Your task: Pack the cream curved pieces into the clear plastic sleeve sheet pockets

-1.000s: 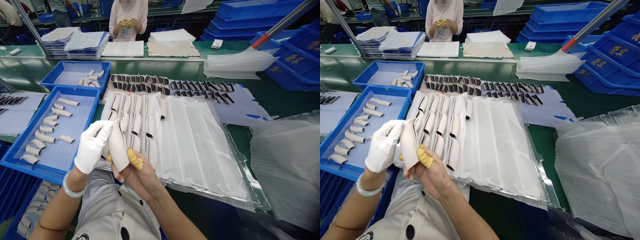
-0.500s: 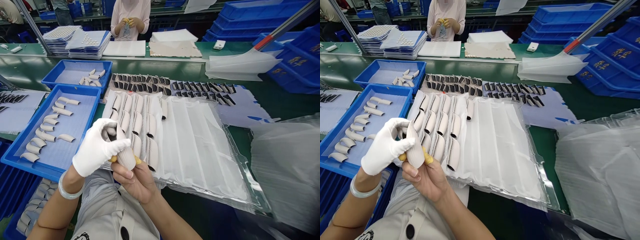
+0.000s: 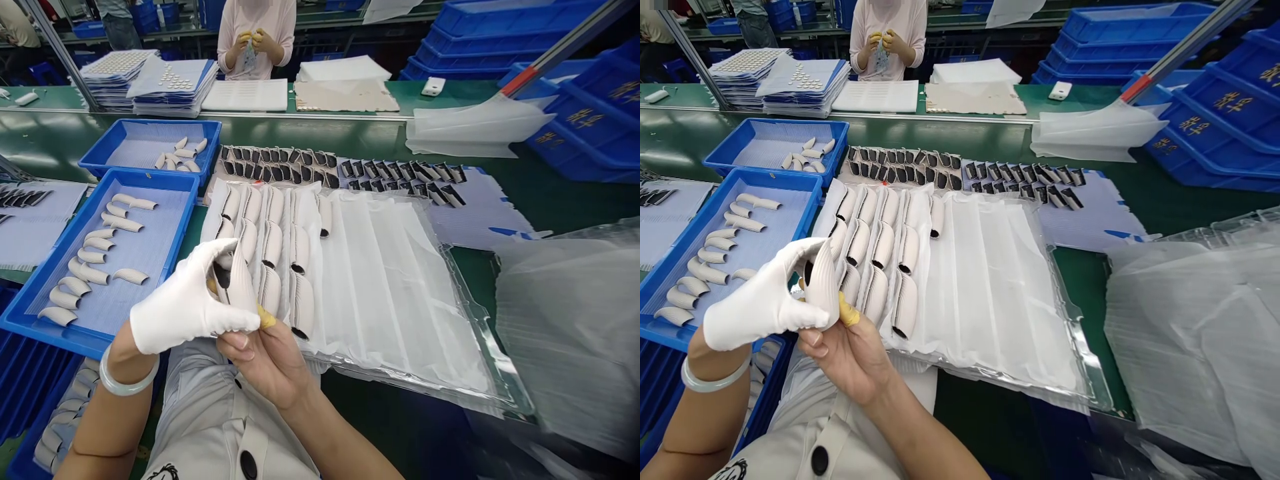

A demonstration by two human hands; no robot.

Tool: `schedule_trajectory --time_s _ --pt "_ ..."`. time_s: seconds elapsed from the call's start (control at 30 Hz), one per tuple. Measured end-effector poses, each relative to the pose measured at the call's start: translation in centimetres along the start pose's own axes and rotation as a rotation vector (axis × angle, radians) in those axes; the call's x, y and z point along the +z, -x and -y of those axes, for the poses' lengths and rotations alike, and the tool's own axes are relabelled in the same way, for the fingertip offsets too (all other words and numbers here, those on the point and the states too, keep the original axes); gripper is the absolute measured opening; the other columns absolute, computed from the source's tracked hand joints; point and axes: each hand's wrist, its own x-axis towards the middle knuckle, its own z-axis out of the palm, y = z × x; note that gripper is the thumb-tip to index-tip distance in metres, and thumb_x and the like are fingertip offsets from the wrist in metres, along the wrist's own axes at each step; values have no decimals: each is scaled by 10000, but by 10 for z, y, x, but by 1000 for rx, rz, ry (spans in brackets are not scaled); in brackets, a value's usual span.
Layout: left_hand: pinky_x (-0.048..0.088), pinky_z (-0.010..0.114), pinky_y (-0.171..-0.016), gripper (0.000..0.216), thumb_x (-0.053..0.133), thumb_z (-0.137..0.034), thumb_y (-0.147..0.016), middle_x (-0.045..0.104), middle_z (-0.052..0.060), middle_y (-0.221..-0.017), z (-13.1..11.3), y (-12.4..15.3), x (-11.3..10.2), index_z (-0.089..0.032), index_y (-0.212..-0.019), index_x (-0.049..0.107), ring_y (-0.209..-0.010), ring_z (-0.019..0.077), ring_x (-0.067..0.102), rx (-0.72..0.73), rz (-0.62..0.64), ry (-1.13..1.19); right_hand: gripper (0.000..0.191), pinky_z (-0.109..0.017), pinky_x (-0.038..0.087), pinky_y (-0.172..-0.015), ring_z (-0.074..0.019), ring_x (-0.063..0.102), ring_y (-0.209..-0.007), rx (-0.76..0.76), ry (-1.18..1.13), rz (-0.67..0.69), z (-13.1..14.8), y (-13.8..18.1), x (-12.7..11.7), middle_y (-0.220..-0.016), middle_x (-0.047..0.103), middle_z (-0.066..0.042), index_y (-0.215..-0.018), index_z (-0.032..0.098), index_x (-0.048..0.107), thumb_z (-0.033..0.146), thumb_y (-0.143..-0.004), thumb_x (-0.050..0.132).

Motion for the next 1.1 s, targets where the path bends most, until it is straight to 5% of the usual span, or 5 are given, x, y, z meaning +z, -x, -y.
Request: schedule_trajectory --time_s 0.27,0.5,0.67,0.9,1.1 --pt "433 396 -1025 457 602 -413 -842 592 102 -1263 0 -2 5 -172 -1228 570 -1172 247 549 71 -94 104 220 -164 403 -551 -64 463 -583 -98 103 -67 1 -1 -1 -833 649 -43 -955 136 689 310 -820 689" --pt "492 262 -932 259 650 -297 -836 673 51 -1164 19 -12 12 -186 -1068 676 -1071 181 620 127 -151 434 348 -230 402 -549 -106 530 -614 -295 432 -235 -2 4 3 -828 619 -32 -936 168 672 461 -760 738" --pt "503 317 -942 321 671 -352 -809 674 76 -1154 19 -11 15 -171 -1074 664 -1072 218 621 98 -178 436 372 -225 409 -534 -107 538 -607 -355 518 -312 1 6 5 -774 588 6 -1011 208 646 451 -749 748" --pt "378 472 -1100 1019 865 -324 -554 398 108 -1472 13 -5 17 -263 -1436 360 -1345 341 384 174 54 205 465 -229 449 -558 -108 494 -646 -447 680 -408 5 8 6 -923 621 -10 -1092 251 625 470 -708 772" --pt "435 391 -1056 632 779 -363 -696 568 88 -1315 14 -12 16 -214 -1270 560 -1225 267 528 234 -148 159 467 -227 463 -561 -79 461 -577 -508 858 -415 7 14 0 -830 607 10 -1137 256 620 490 -749 733"
